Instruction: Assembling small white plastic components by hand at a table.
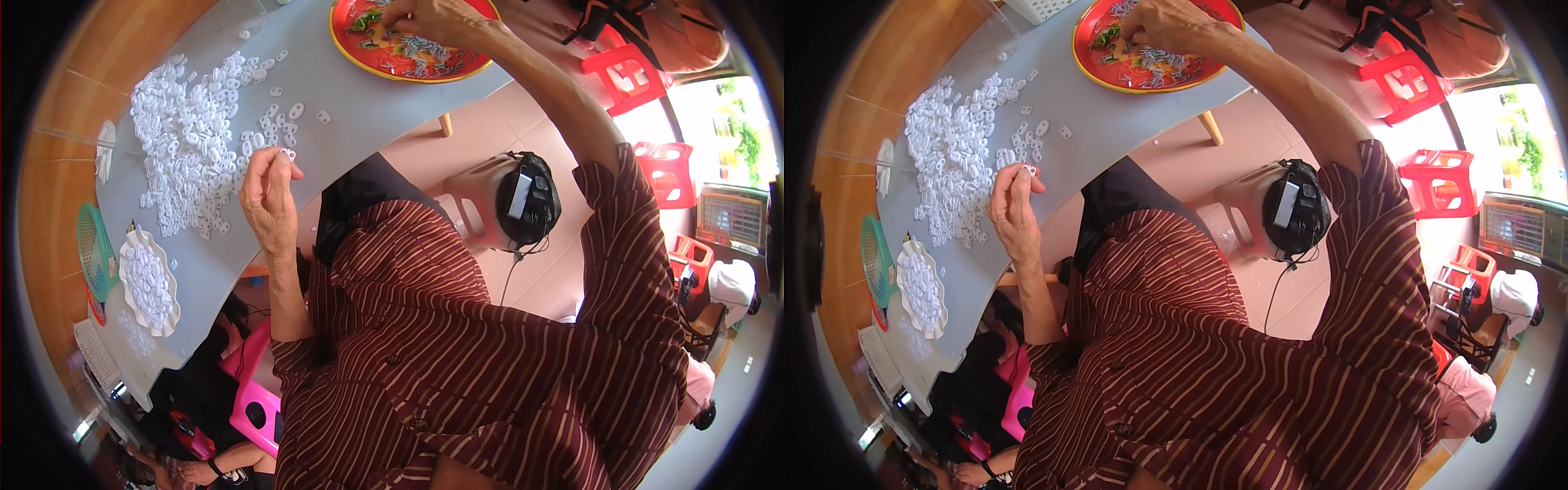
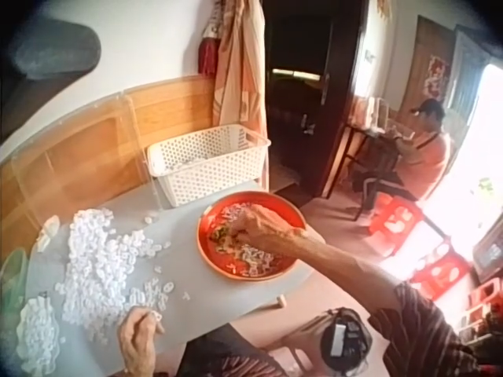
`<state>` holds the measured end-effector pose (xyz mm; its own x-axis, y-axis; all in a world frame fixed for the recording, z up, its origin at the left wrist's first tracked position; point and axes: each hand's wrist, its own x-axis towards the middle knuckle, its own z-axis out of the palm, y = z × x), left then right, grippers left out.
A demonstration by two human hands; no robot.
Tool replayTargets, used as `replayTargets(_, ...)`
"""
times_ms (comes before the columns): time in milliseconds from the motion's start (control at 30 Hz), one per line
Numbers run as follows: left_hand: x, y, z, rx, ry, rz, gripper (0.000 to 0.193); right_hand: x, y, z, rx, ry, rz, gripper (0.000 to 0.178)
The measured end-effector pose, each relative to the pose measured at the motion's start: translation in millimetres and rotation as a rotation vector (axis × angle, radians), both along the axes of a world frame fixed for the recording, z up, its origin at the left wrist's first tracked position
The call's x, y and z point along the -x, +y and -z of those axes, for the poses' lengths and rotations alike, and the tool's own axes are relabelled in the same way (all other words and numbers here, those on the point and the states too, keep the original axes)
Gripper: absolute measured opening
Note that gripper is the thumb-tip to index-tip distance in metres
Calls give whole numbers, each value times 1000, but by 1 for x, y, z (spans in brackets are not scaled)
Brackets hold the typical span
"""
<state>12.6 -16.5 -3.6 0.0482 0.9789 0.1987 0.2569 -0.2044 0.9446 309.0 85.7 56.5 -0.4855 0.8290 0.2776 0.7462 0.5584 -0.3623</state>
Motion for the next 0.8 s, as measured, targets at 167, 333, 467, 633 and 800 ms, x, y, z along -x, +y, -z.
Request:
replayTargets(167, -14, 6, -7, -20, -24, 79, 19, -32, 14, 18, -3, -275, 188, 16)
replayTargets(333, 0, 0, 2, -43, -24, 20, 15, -11, 39, 43, -275, -540, -51, 18)
replayTargets(467, 0, 1, 3, -62, -31, 21, 11, 4, 34, 18, -30, -431, 2, 16)
replayTargets(633, 6, 1, 5, -56, -54, 2, 11, 20, 16, 13, -91, -136, 138, 17)
replayTargets(800, -5, 5, -5, 3, -99, 27, 15, 60, -41, -15, 199, 399, 185, 12)
